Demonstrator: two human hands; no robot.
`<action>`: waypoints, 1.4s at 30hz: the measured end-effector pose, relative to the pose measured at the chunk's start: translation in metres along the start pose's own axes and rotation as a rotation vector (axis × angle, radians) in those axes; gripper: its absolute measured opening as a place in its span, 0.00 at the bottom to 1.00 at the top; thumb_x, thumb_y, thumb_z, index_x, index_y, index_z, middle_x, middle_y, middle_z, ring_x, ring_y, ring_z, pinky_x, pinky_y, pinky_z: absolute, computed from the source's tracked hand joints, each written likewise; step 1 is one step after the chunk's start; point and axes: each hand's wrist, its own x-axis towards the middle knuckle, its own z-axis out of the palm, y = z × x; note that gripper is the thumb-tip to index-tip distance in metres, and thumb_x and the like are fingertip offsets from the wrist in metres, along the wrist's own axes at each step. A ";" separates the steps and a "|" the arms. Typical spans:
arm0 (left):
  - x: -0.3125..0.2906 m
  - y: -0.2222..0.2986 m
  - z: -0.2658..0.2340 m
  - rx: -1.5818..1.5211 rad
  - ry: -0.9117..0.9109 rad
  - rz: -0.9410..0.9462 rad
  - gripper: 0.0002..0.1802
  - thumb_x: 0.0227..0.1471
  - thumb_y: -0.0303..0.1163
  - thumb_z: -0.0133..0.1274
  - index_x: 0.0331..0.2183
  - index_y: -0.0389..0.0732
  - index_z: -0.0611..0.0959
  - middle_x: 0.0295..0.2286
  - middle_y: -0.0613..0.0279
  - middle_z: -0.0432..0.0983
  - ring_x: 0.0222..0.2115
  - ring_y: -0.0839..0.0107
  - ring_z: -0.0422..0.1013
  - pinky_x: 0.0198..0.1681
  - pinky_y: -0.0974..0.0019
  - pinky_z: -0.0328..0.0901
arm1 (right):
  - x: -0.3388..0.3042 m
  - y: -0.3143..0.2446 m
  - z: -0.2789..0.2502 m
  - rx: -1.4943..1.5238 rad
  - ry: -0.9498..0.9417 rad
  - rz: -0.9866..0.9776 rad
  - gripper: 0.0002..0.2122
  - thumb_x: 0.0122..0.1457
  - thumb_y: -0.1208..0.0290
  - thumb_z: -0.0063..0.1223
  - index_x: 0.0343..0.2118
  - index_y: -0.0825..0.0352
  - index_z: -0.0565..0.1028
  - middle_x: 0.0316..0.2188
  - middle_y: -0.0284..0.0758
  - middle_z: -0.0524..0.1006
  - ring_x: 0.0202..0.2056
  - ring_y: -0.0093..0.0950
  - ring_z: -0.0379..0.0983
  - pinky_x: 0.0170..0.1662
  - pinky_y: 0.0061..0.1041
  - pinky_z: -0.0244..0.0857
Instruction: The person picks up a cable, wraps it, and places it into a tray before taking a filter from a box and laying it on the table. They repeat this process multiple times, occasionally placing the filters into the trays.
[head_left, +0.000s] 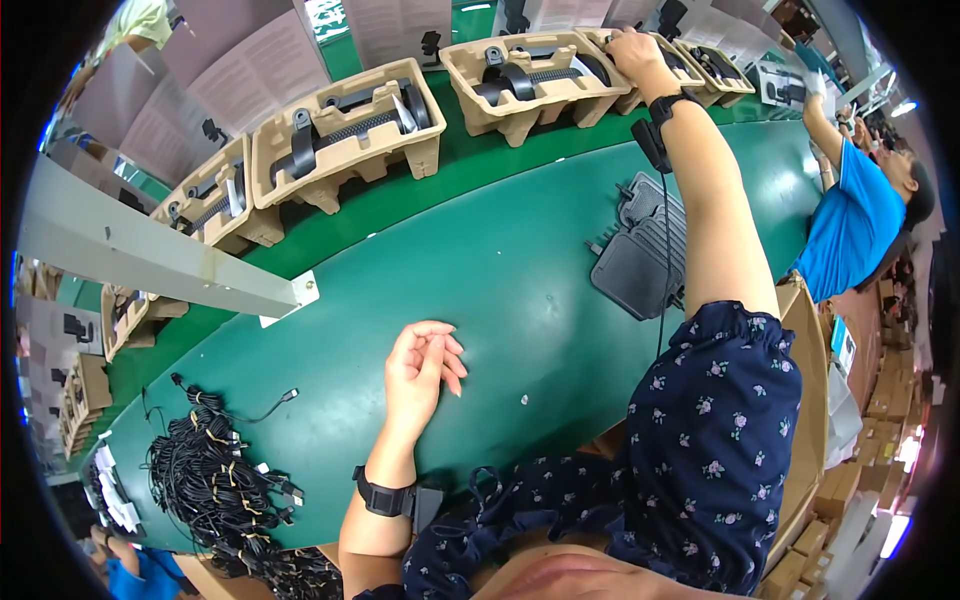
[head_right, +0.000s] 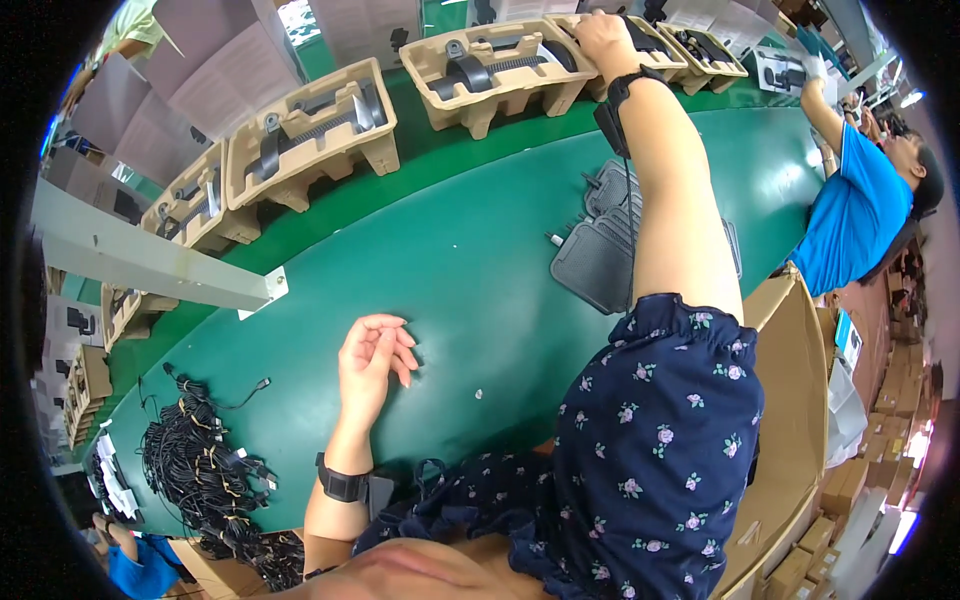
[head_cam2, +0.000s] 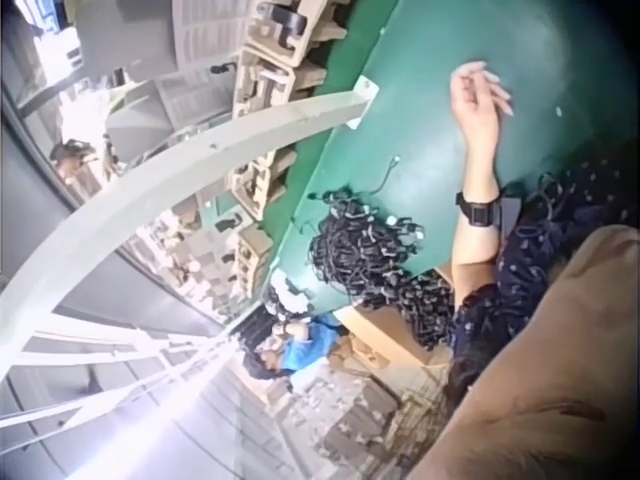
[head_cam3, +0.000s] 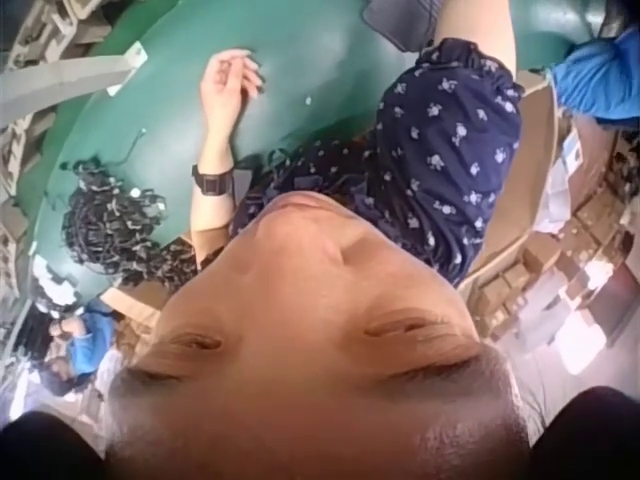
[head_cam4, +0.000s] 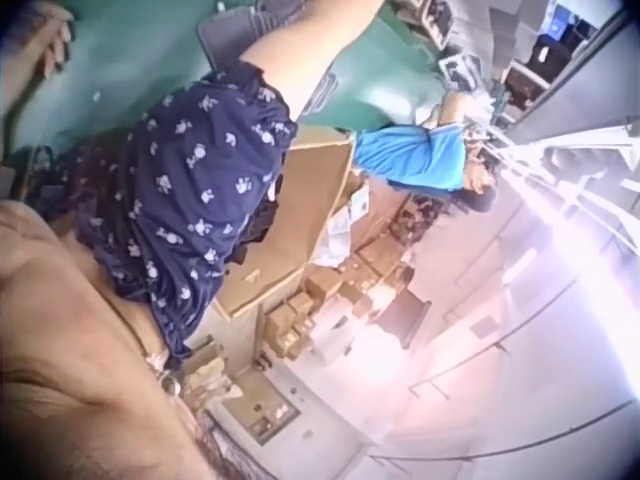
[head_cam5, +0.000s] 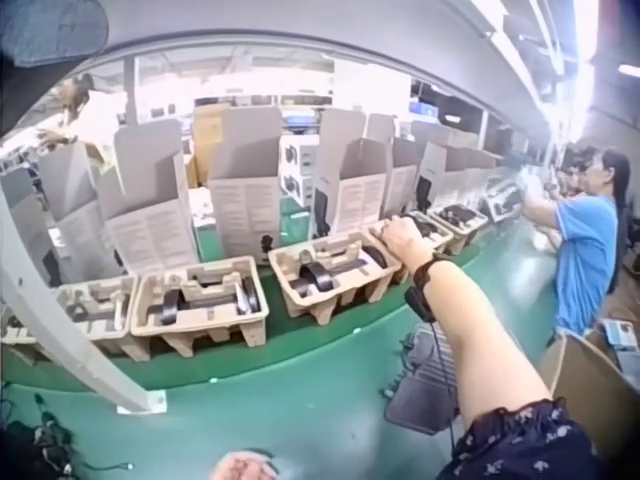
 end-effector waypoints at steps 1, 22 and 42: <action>-0.001 0.000 -0.003 0.003 0.008 0.007 0.08 0.55 0.25 0.39 0.35 0.33 0.70 0.25 0.57 0.70 0.19 0.75 0.68 0.15 0.77 0.63 | -0.001 -0.005 -0.005 0.017 0.001 0.018 0.11 0.50 0.72 0.43 0.33 0.55 0.77 0.39 0.32 0.72 0.44 0.30 0.68 0.40 0.33 0.65; 0.057 -0.044 -0.020 0.292 0.118 0.128 0.07 0.55 0.24 0.39 0.34 0.34 0.72 0.25 0.62 0.70 0.19 0.79 0.66 0.18 0.79 0.61 | -0.184 -0.128 -0.061 0.600 -0.297 -0.307 0.36 0.41 0.42 0.52 0.46 0.69 0.65 0.35 0.41 0.72 0.41 0.35 0.69 0.40 0.32 0.65; 0.035 -0.045 -0.006 0.763 0.008 0.614 0.13 0.47 0.27 0.50 0.37 0.38 0.71 0.32 0.59 0.70 0.27 0.69 0.70 0.27 0.71 0.66 | -0.215 -0.188 -0.197 0.822 0.654 -0.799 0.16 0.42 0.71 0.48 0.38 0.58 0.70 0.26 0.25 0.69 0.29 0.22 0.66 0.29 0.20 0.58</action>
